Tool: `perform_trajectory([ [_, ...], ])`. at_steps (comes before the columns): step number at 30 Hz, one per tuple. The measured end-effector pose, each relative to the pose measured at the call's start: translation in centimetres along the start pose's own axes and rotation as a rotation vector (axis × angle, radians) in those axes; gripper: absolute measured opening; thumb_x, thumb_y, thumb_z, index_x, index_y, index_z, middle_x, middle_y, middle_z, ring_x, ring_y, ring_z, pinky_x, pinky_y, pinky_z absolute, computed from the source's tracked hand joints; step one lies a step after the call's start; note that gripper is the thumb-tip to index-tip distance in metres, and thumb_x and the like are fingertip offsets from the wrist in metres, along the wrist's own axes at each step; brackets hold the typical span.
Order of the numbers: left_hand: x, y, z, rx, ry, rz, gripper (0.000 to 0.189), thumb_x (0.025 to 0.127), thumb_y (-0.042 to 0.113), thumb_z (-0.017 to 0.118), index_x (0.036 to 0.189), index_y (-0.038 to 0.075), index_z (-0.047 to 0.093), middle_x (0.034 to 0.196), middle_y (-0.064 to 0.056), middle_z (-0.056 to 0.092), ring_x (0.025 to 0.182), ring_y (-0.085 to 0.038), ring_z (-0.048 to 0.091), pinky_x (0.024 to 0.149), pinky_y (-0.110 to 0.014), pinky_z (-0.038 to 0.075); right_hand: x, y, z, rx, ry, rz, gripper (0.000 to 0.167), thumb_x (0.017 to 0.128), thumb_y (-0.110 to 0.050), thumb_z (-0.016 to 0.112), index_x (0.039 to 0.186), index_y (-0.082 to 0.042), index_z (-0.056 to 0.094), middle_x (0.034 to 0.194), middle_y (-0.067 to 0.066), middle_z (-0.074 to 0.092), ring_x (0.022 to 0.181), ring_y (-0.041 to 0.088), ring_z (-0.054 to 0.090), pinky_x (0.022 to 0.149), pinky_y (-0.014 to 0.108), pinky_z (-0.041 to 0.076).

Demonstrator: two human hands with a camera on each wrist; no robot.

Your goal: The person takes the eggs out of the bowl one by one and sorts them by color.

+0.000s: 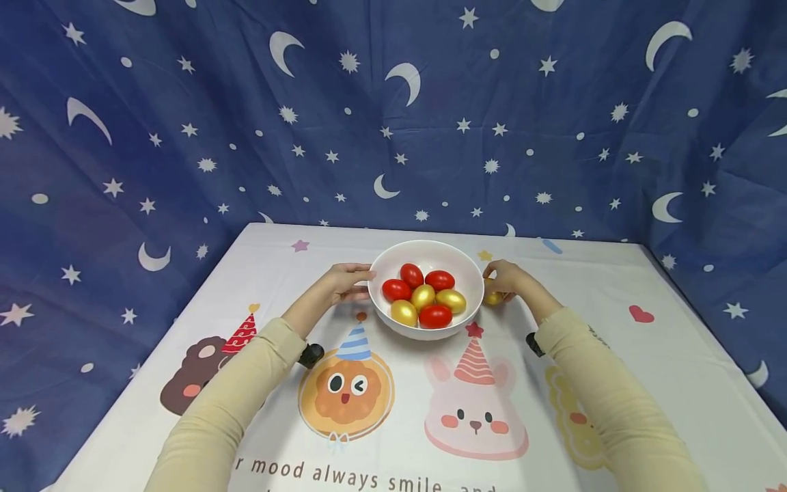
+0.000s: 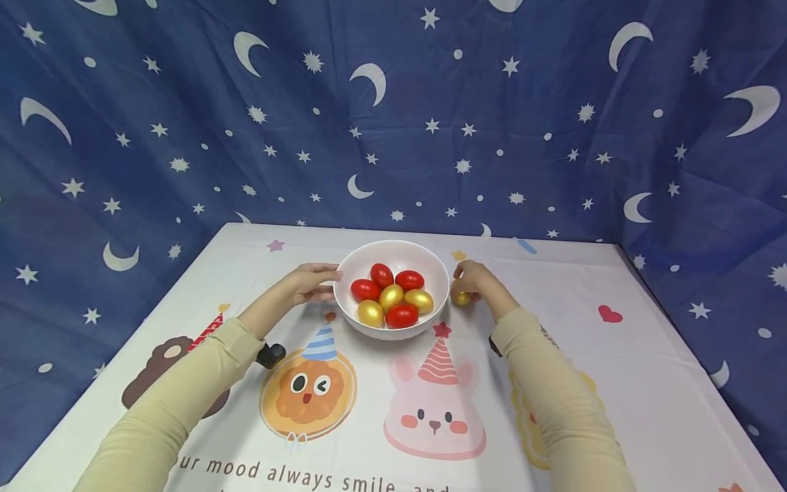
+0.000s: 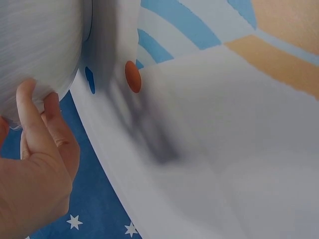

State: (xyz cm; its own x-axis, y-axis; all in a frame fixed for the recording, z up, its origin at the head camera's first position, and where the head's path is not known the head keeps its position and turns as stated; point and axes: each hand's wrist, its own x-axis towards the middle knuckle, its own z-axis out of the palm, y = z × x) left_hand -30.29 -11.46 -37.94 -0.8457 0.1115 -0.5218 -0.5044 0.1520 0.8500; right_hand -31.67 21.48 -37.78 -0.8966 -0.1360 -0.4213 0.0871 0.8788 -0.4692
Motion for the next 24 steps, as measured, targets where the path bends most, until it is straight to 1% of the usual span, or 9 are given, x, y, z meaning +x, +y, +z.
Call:
perform_trajectory([
  [4,0.09,-0.01,-0.01,0.001,0.002,-0.007,0.048,0.092,0.015,0.062,0.138,0.013,0.049,0.137,-0.014,0.05,0.079,-0.014,0.064,0.073,-0.025,0.061,0.0,-0.34,0.24,0.014,-0.005,0.0,0.044,0.085,-0.009,0.062,0.123,0.004,0.044,0.12,0.026,0.048,0.076,0.021,0.055,0.073,0.04,0.062],
  [7,0.09,0.04,0.0,0.007,0.004,-0.011,0.048,0.092,0.015,0.062,0.138,0.014,0.049,0.136,-0.014,0.05,0.077,-0.013,0.064,0.068,-0.022,0.061,-0.09,-0.54,0.35,0.012,-0.003,-0.006,0.043,0.086,-0.01,0.062,0.123,0.005,0.045,0.12,0.026,0.048,0.078,0.022,0.056,0.074,0.04,0.062],
  [10,0.05,0.1,0.01,0.008,0.005,-0.011,0.048,0.092,0.015,0.062,0.137,0.014,0.049,0.136,-0.014,0.051,0.075,-0.013,0.064,0.065,-0.021,0.061,-0.15,-0.57,0.37,0.003,0.008,-0.018,0.041,0.085,-0.01,0.062,0.119,0.005,0.047,0.116,0.026,0.049,0.077,0.021,0.056,0.072,0.039,0.063],
  [15,0.13,0.01,0.02,0.001,0.005,-0.012,0.048,0.092,0.015,0.062,0.137,0.014,0.049,0.136,-0.014,0.05,0.077,-0.013,0.064,0.064,-0.021,0.061,0.0,-0.19,0.3,-0.011,0.026,-0.021,0.038,0.081,-0.01,0.064,0.113,0.005,0.049,0.111,0.024,0.049,0.076,0.02,0.055,0.067,0.037,0.063],
  [21,0.25,-0.03,-0.09,0.003,0.006,-0.01,0.047,0.092,0.016,0.062,0.137,0.014,0.049,0.135,-0.014,0.051,0.074,-0.012,0.064,0.061,-0.019,0.06,0.28,-0.15,0.27,-0.006,0.008,0.006,0.043,0.082,-0.013,0.065,0.117,0.004,0.048,0.118,0.024,0.047,0.085,0.024,0.054,0.073,0.039,0.063],
  [24,0.21,-0.03,-0.06,0.001,0.002,-0.006,0.047,0.092,0.016,0.062,0.137,0.013,0.049,0.135,-0.015,0.051,0.072,-0.012,0.064,0.061,-0.019,0.06,0.25,-0.23,0.28,-0.015,0.007,0.004,0.041,0.083,-0.014,0.064,0.117,0.003,0.047,0.119,0.025,0.047,0.087,0.025,0.054,0.072,0.04,0.063],
])
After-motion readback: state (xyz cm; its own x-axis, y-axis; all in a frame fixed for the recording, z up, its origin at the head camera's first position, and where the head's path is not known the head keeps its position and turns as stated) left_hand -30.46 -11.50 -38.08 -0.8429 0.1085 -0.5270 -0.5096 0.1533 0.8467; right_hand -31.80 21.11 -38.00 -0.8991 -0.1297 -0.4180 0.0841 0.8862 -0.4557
